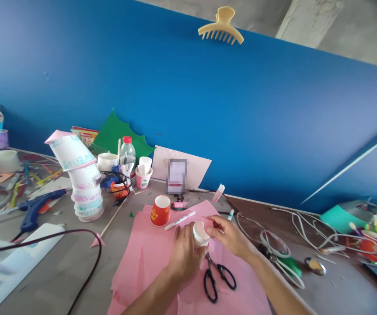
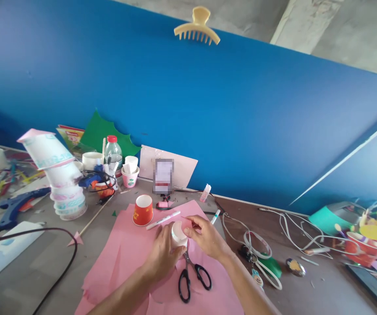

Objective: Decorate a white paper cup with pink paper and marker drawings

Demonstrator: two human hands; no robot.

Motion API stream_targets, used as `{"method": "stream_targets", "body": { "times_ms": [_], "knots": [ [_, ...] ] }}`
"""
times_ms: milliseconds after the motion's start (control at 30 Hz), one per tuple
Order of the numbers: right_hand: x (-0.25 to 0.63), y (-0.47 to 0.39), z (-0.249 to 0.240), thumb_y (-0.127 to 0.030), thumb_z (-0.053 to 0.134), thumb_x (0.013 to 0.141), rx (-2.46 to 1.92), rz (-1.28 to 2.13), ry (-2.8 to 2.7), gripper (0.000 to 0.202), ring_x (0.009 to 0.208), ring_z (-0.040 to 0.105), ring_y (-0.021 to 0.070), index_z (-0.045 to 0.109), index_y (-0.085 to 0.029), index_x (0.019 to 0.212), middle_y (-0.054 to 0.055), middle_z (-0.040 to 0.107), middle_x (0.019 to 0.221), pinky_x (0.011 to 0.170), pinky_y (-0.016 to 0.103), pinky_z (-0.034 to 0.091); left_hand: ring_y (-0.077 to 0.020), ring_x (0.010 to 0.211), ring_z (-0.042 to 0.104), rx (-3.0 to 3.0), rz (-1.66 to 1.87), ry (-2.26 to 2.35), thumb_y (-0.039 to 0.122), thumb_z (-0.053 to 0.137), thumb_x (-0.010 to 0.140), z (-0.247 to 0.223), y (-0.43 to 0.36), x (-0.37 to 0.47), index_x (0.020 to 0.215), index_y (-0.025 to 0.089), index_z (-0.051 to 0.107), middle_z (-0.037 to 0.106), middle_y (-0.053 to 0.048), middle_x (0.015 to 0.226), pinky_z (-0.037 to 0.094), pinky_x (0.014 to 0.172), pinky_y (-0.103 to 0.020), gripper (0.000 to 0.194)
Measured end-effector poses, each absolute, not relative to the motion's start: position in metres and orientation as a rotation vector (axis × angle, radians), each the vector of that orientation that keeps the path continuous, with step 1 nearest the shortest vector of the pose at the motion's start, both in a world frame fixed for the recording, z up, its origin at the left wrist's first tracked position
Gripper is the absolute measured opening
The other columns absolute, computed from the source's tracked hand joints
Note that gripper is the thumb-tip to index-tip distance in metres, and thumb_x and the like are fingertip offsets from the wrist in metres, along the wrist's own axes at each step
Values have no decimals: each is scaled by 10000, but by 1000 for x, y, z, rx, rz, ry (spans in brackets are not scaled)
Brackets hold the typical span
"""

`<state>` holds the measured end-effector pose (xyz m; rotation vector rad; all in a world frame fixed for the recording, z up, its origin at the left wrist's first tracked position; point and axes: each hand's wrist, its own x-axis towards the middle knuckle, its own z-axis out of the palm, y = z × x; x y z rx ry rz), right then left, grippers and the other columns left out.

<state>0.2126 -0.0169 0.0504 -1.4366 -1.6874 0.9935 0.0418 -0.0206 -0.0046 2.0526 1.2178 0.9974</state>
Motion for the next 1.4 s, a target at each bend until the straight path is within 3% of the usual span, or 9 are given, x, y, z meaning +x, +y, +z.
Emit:
{"method": "stream_targets", "body": {
  "times_ms": [500, 933, 1100, 1400],
  "knots": [
    [197, -29, 63, -329, 614, 877, -1422, 678, -1958, 371, 1185, 584, 277, 634, -219, 1230, 120, 646, 1251, 1043, 457, 448, -282, 1006, 598, 2136, 981, 1252, 159, 558, 773, -14, -20, 44, 1232, 170, 459, 646, -106, 1143, 417, 958, -512, 469],
    [197, -36, 55, -442, 562, 901, -1432, 693, -1986, 544, 1343, 466, 298, 535, -189, 1381, 149, 537, 1426, 1108, 473, 386, -320, 1080, 601, 2181, 941, 1228, 112, 548, 754, -21, -19, 44, 1275, 138, 422, 634, -149, 1171, 381, 1005, -569, 537],
    [194, -37, 56, -405, 556, 911, -1438, 706, -1985, 545, 1352, 454, 287, 503, -186, 1407, 149, 525, 1437, 1119, 476, 370, -324, 1083, 595, 2186, 920, 1238, 130, 525, 775, -17, -19, 44, 1313, 117, 370, 635, -163, 1160, 378, 1003, -578, 560],
    [190, -40, 55, -286, 566, 895, -1417, 592, -2069, 524, 1353, 446, 299, 499, -194, 1406, 142, 519, 1441, 1117, 517, 369, -314, 1019, 598, 2219, 976, 1213, 145, 494, 786, -24, -17, 46, 1240, 132, 424, 638, -151, 1102, 402, 961, -575, 460]
  ]
}}
